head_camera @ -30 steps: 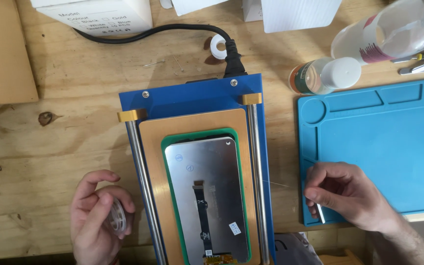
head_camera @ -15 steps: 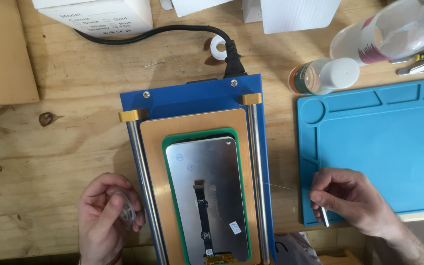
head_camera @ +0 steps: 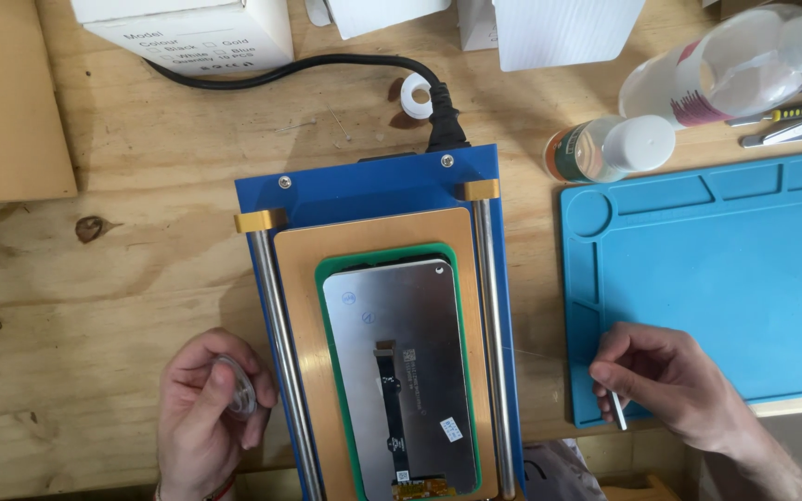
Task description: Separating a mobile phone screen from its frame using a cutting wire and a heating separator machine
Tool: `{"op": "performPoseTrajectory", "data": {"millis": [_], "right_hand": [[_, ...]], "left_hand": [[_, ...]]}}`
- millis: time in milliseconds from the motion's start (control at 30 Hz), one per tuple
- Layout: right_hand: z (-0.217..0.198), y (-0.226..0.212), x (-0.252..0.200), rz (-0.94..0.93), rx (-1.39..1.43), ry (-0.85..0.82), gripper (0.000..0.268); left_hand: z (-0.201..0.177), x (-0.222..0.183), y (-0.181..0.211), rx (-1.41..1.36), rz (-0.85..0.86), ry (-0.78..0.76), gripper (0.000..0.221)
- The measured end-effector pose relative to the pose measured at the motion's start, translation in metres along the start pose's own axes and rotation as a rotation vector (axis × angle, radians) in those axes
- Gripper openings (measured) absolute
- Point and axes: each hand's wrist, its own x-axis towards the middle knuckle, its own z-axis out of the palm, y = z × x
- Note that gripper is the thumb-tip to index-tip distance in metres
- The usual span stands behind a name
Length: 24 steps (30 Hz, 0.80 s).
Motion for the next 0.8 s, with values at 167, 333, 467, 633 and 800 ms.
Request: {"op": "performPoseTrajectory", "data": {"millis": [167,333,467,633,800], "right_hand": [[0.003,-0.002,0.002,-0.049,0.000,0.005,0.020],[0.006,-0.003,0.005,-0.133,-0.057,0.050,0.019],[0.005,0.001,0.009,-0.166,-0.183,0.102,0.022],[0.010,0.004,0.013,-0.176,-0.183,0.127,0.019],[0.018,0.003,0.014,-0.190,-0.181,0.163,0.016]], "left_hand": [[-0.011,-0.006,-0.002,0.067,-0.039,0.014,0.030],[-0.020,-0.009,0.003,0.139,-0.004,-0.023,0.030],[-0.027,-0.011,0.007,0.048,0.005,-0.053,0.033],[-0.035,-0.013,0.009,-0.011,0.002,-0.058,0.031],[-0.040,-0.013,0.009,-0.032,-0.029,-0.084,0.029]]}}
